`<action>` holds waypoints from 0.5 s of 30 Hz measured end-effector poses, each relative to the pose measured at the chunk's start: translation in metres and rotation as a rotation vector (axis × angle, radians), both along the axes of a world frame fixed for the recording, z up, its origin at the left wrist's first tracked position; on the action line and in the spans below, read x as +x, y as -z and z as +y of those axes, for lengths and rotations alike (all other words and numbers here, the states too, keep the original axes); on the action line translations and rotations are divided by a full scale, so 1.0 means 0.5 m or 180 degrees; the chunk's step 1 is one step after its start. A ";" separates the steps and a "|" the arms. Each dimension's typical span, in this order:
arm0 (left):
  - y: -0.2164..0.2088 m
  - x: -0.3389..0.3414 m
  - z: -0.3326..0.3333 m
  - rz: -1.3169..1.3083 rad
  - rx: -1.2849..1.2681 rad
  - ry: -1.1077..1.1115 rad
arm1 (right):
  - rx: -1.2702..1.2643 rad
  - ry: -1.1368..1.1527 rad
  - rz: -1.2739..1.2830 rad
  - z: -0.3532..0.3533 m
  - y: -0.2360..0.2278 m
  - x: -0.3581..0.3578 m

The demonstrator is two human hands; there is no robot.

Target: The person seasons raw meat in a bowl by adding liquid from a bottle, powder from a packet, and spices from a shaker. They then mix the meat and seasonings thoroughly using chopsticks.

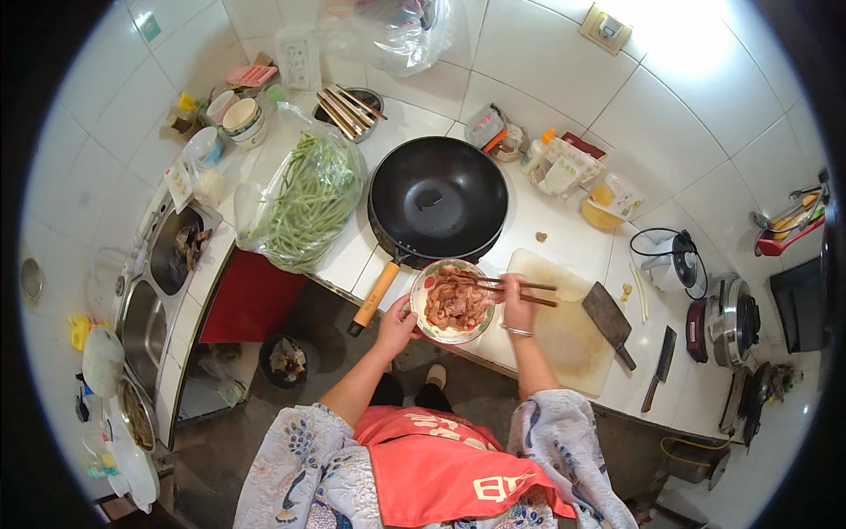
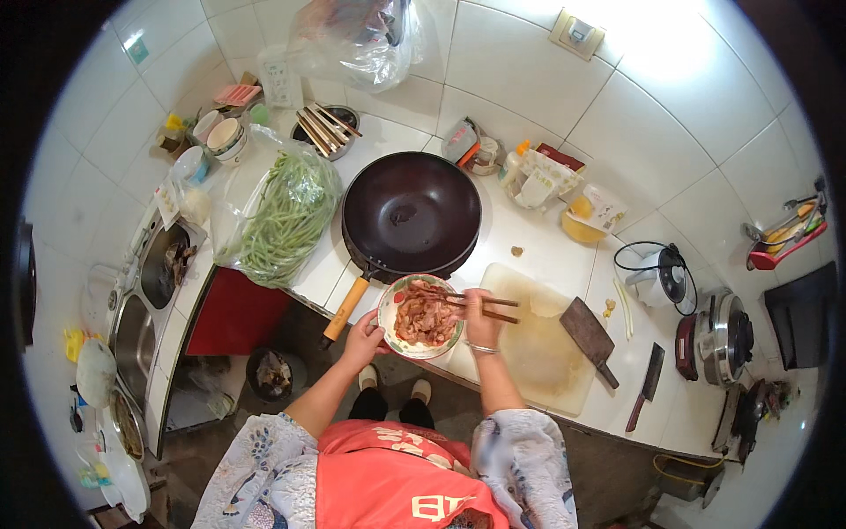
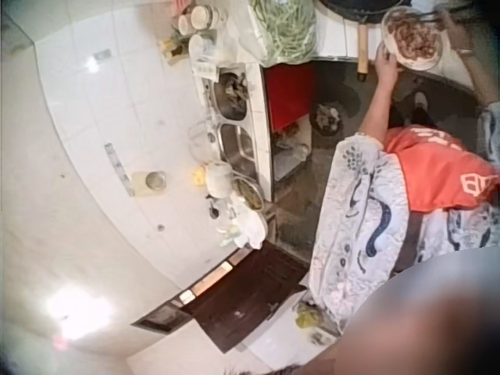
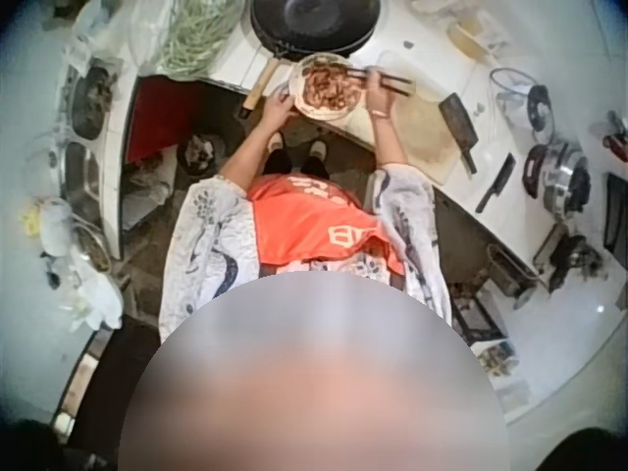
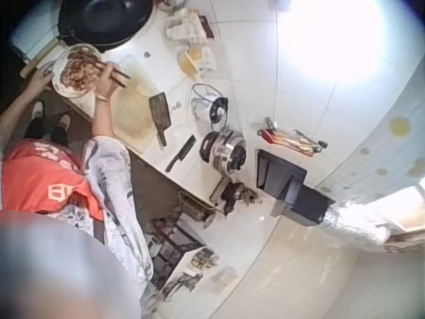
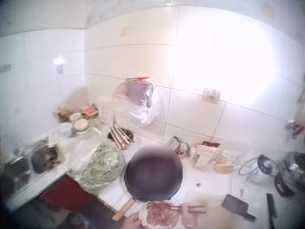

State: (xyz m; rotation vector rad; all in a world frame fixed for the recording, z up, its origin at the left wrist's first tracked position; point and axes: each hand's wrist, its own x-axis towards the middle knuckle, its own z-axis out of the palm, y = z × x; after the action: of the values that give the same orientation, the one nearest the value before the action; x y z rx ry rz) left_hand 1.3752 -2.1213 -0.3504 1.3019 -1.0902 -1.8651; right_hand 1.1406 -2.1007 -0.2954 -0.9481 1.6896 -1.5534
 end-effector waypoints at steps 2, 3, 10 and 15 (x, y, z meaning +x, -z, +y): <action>0.016 0.003 0.005 0.0152 0.0073 -0.0109 | 0.0124 0.0228 0.0059 0.019 -0.038 -0.039; 0.023 0.005 0.006 0.0231 0.0107 -0.0176 | 0.0179 0.0275 0.0170 0.039 -0.043 -0.054; -0.001 0.004 0.000 0.0141 0.0164 -0.0010 | 0.0219 -0.0254 0.0436 0.101 -0.027 0.072; -0.012 0.012 -0.004 0.0034 0.0274 0.0118 | -0.0136 0.0142 0.0222 0.034 -0.066 0.013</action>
State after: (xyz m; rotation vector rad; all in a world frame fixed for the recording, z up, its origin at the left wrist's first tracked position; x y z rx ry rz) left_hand 1.3814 -2.1232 -0.3442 1.3265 -1.0454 -1.9633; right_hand 1.1471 -2.0837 -0.2625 -1.0033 1.7429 -1.6083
